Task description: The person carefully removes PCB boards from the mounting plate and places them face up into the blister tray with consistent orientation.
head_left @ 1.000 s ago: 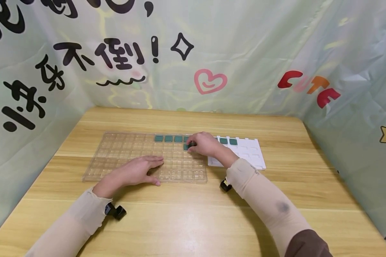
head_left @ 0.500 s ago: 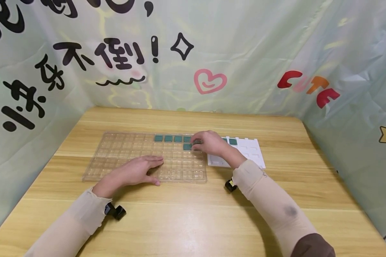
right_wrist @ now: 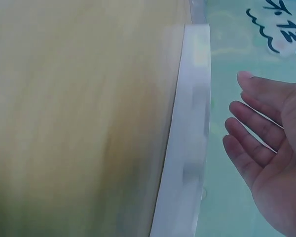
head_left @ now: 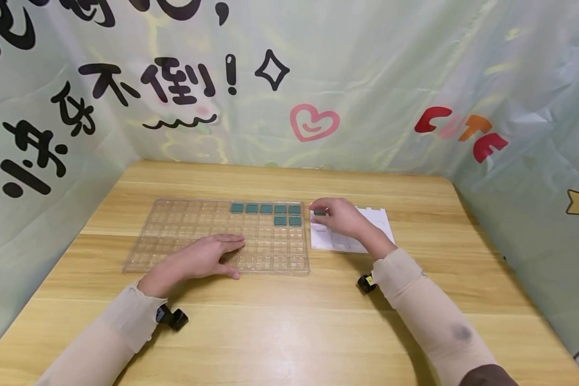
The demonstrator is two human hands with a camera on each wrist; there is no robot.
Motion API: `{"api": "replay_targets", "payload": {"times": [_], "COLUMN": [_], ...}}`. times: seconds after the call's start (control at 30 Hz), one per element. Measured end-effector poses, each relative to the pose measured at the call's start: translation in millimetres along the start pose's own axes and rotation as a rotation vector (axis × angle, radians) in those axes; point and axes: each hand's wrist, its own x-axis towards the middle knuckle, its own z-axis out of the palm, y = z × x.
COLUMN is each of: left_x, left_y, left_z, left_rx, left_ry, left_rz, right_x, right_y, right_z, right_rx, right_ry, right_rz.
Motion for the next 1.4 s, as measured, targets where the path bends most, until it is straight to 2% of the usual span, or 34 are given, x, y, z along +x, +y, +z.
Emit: {"api": "replay_targets", "payload": {"times": [0.13,0.57,0.7,0.87,1.4], "left_x": [-1.1,-0.8,-0.5,-0.9,-0.6], "left_y": [-0.8,0.1,-1.3,-2.2,-0.3], "left_z": [0.8,1.1,1.9,2.4,0.5], "left_rx": [-0.005,0.004,0.008,0.011,0.009], "left_ry": [-0.001,-0.013,-0.007,0.002,-0.001], "left_rz": [-0.009,-0.011,-0.005,-0.001,-0.004], "right_x": [-5.3,-19.1,-22.7,-24.5,-23.8], "right_y": [11,40,47,54,73], "right_z": [-5,-21,-23,-26,-30], "right_rx": [0.024,-0.025,-0.034,-0.033,-0.014], "right_ry": [0.016,0.024,0.013,0.003,-0.019], "right_rz": [0.025,0.067,0.104,0.146,0.175]}}
